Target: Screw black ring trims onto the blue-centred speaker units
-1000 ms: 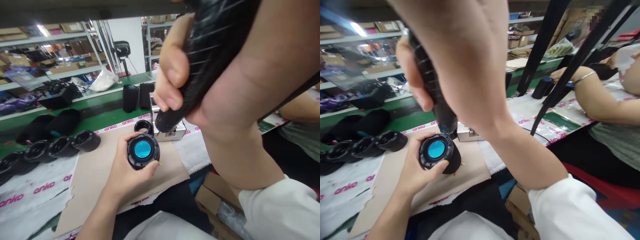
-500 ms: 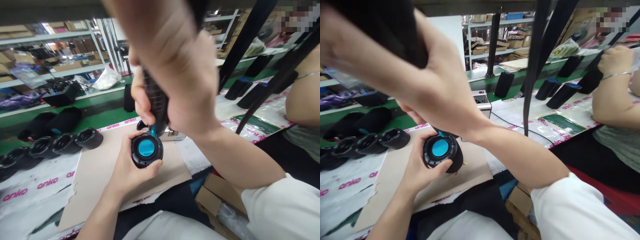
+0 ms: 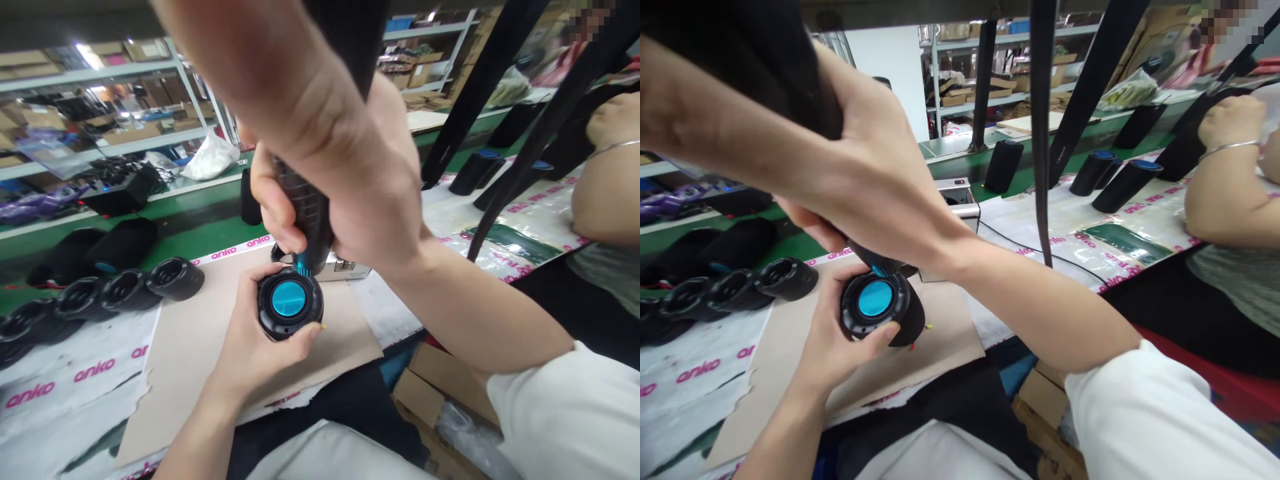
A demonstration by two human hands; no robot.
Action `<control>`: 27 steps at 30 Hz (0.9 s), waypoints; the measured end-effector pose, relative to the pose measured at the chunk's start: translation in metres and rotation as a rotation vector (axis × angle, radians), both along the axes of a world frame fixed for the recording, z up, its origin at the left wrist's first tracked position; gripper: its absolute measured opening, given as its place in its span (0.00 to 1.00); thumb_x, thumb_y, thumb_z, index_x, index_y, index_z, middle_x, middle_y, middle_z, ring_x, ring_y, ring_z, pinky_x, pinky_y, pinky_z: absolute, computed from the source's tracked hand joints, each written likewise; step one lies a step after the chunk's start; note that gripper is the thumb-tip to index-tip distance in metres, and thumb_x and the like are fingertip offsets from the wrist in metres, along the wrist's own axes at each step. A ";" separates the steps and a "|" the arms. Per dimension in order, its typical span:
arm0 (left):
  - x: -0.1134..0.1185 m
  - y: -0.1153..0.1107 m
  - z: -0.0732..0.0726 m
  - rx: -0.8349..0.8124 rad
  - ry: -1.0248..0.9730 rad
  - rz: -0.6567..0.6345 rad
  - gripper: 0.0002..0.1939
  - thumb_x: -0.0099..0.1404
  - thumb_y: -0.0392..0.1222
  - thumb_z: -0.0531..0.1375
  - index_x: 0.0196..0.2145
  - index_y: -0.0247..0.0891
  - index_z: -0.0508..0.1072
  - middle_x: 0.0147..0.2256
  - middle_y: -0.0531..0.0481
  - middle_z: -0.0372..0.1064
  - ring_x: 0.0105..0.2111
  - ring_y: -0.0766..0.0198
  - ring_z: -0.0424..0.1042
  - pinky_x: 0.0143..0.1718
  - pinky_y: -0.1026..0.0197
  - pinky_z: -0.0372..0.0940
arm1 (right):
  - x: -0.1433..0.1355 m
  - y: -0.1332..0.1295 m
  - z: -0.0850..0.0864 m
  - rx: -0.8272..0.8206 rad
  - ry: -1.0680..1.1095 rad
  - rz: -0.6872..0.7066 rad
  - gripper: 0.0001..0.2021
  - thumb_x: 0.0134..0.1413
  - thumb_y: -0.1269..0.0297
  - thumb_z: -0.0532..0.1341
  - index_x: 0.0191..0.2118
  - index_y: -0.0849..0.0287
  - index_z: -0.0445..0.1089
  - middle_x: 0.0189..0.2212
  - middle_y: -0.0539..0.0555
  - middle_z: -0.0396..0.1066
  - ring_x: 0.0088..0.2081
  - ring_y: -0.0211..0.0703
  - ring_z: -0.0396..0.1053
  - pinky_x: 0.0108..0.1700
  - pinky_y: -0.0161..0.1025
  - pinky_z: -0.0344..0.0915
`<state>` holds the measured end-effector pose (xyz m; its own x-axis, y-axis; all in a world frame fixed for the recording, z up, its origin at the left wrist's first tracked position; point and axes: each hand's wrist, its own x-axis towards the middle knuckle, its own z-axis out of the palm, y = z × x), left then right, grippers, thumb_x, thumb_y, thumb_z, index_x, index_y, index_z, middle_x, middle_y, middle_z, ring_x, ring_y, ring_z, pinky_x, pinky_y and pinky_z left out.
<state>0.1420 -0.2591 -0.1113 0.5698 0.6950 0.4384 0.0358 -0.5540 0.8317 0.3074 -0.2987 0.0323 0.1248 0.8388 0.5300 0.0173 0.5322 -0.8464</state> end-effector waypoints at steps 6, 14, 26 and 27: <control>0.002 -0.001 0.001 -0.011 0.012 0.003 0.35 0.53 0.42 0.76 0.56 0.43 0.69 0.54 0.45 0.76 0.53 0.51 0.79 0.48 0.54 0.75 | 0.035 -0.014 -0.023 0.295 0.121 -0.240 0.21 0.71 0.42 0.64 0.35 0.54 0.66 0.21 0.46 0.62 0.19 0.36 0.60 0.20 0.38 0.60; 0.002 0.003 0.000 0.021 0.009 0.009 0.35 0.52 0.42 0.77 0.55 0.43 0.69 0.54 0.44 0.76 0.56 0.50 0.79 0.48 0.55 0.75 | 0.067 0.012 -0.084 0.232 0.142 -0.510 0.26 0.55 0.41 0.76 0.28 0.53 0.64 0.16 0.45 0.63 0.15 0.37 0.59 0.17 0.41 0.53; 0.003 0.000 0.002 0.014 -0.006 0.026 0.34 0.52 0.43 0.76 0.54 0.43 0.69 0.53 0.46 0.76 0.54 0.52 0.79 0.48 0.55 0.75 | 0.061 -0.002 -0.069 0.206 0.275 -0.466 0.27 0.52 0.39 0.77 0.28 0.54 0.67 0.16 0.44 0.62 0.13 0.37 0.58 0.12 0.40 0.54; 0.003 0.000 0.002 0.019 -0.007 0.029 0.34 0.52 0.43 0.76 0.54 0.43 0.70 0.53 0.46 0.76 0.53 0.52 0.80 0.48 0.55 0.75 | 0.060 -0.002 -0.066 0.253 0.269 -0.496 0.25 0.53 0.40 0.77 0.29 0.55 0.69 0.17 0.45 0.62 0.14 0.37 0.58 0.13 0.40 0.54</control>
